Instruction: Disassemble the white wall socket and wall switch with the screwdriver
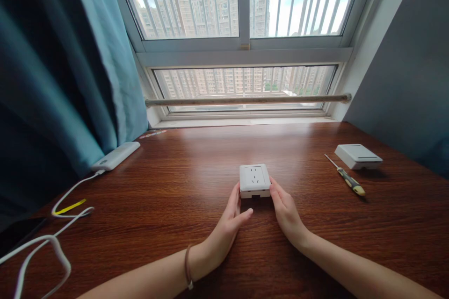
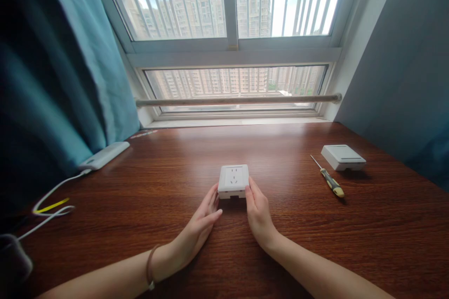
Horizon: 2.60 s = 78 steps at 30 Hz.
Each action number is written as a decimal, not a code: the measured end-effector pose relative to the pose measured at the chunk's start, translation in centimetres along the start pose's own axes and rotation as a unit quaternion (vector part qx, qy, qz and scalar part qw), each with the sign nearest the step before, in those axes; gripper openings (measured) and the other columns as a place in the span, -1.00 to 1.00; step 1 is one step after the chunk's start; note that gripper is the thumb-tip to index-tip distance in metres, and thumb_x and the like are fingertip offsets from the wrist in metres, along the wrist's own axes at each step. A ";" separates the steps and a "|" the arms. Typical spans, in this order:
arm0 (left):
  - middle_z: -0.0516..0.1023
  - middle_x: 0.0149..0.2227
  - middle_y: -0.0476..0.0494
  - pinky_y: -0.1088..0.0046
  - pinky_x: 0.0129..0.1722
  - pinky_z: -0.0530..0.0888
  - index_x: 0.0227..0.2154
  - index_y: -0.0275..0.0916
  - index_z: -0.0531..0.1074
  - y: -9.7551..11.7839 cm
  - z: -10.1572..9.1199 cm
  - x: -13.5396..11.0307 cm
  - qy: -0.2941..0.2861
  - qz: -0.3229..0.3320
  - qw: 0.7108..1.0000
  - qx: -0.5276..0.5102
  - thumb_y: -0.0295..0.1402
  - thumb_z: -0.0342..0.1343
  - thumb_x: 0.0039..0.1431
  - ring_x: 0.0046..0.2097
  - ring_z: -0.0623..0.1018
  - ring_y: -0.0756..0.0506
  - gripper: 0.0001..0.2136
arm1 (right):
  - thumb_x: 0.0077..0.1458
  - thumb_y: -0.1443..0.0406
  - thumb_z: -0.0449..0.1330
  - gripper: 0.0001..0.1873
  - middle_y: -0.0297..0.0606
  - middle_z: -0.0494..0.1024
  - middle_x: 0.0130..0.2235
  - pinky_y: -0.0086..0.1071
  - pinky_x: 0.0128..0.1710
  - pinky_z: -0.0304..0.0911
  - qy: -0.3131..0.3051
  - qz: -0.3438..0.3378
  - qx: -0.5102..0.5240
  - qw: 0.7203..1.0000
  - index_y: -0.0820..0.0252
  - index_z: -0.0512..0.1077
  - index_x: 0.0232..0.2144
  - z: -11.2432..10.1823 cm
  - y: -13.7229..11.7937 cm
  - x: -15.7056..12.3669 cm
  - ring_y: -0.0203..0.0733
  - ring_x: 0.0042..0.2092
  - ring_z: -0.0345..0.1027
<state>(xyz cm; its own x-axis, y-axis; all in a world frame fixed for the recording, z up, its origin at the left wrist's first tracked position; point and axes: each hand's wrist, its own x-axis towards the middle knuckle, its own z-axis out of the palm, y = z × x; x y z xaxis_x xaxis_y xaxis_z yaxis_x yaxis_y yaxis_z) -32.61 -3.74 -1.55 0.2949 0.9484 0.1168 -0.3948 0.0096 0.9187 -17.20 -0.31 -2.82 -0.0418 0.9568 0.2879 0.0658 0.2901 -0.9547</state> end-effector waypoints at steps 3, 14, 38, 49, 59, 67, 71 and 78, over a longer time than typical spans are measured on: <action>0.08 0.23 -0.08 0.27 0.25 -0.08 0.15 -0.14 0.05 0.3 0.2 0.0 0.006 -0.008 1.000 0.001 -0.46 0.03 0.09 0.26 0.03 -0.13 -0.46 | 0.17 0.12 -0.06 -0.53 -0.25 0.32 0.11 -0.20 0.18 -0.03 -0.005 0.002 -0.002 1.000 0.15 0.25 0.08 -0.1 0.1 0.0 -0.10 0.16 0.12; -0.11 0.28 -0.10 0.27 0.25 -0.08 0.20 -0.15 -0.09 0.4 -1.1 1.1 0.058 -0.021 0.997 0.038 -0.41 0.09 0.05 0.28 -0.08 -0.15 -0.33 | 0.12 0.08 0.00 -0.48 -0.19 0.31 0.11 -0.18 0.18 -0.05 0.020 0.048 -0.016 0.999 0.21 0.26 0.06 -0.2 0.9 0.1 -0.08 0.16 0.12; -0.13 0.29 -0.07 0.14 0.26 -0.18 0.22 -0.10 -0.17 -0.1 -2.3 1.1 -0.022 0.058 0.966 0.251 -0.32 0.04 0.13 0.29 -0.14 -0.19 -0.34 | 0.17 0.16 -0.04 -0.49 -0.20 0.15 0.20 -0.19 0.22 -0.12 0.014 -0.019 -0.039 0.999 0.18 0.12 0.15 -0.1 0.3 -0.4 -0.15 0.22 -0.03; -0.24 0.29 -0.16 0.11 0.25 -0.15 0.22 -0.13 -0.21 0.7 -1.3 -0.9 -0.105 0.131 0.889 0.426 -0.37 -0.02 0.16 0.29 -0.18 -0.21 -0.37 | 0.13 0.26 0.06 -0.48 -0.08 0.49 -0.08 -0.26 -0.27 0.42 0.073 -0.041 0.058 0.995 0.16 0.04 0.12 -0.8 -1.8 -1.4 -0.11 -0.18 0.46; 0.39 -0.24 -0.14 0.35 -0.15 0.36 -0.06 -0.20 0.21 0.8 -0.5 -0.9 -0.103 0.088 0.985 0.110 -0.13 0.06 0.09 -0.21 0.43 -0.09 -0.60 | 0.05 0.44 0.12 -0.55 -0.25 0.58 -0.22 -0.36 -0.28 0.38 -0.062 -0.530 -0.351 0.770 0.19 0.27 0.03 -2.3 -3.2 -2.0 -0.20 -0.23 0.45; 0.31 -0.38 -0.07 0.44 -0.28 0.31 -0.34 -0.27 0.28 0.8 -0.4 -1.7 -0.058 -0.022 0.996 0.058 -0.15 -0.08 0.14 -0.32 0.33 -0.04 -0.74 | 0.11 0.39 0.02 -0.75 -0.23 0.57 -0.19 -0.42 -0.38 0.37 -0.108 -0.623 -0.365 0.684 0.35 0.46 -0.22 -1.9 -5.0 -2.4 -0.28 -0.33 0.41; 0.31 -0.44 -0.04 0.51 -0.38 0.31 -0.35 -0.28 0.30 0.9 -0.4 -1.7 -0.059 -0.056 0.997 -0.009 -0.18 -0.04 0.05 -0.39 0.33 -0.01 -0.75 | 0.10 0.37 0.06 -0.77 -0.27 0.57 -0.18 -0.45 -0.37 0.36 -0.112 -0.626 -0.367 0.678 0.30 0.49 -0.27 -2.2 -4.7 -2.4 -0.29 -0.31 0.38; 0.39 -0.43 -0.10 0.45 -0.37 0.38 -0.29 -0.28 0.30 1.7 -0.3 -1.8 -0.109 -0.005 0.990 0.086 -0.08 -0.11 0.14 -0.42 0.41 -0.03 -0.67 | 0.04 0.43 0.10 -0.73 -0.17 0.58 -0.30 -0.33 -0.26 0.39 -0.168 -0.578 -0.337 0.724 0.40 0.44 -0.17 -3.2 -4.5 -2.4 -0.15 -0.23 0.40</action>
<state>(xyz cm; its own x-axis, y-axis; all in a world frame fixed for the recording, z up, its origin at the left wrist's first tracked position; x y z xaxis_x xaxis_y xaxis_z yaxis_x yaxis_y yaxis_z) -34.03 -5.30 -0.30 0.4869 0.8568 0.1696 -0.2419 -0.0542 0.9688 -14.25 -3.82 0.99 -0.6906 0.0393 0.7222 0.2591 0.9457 0.1963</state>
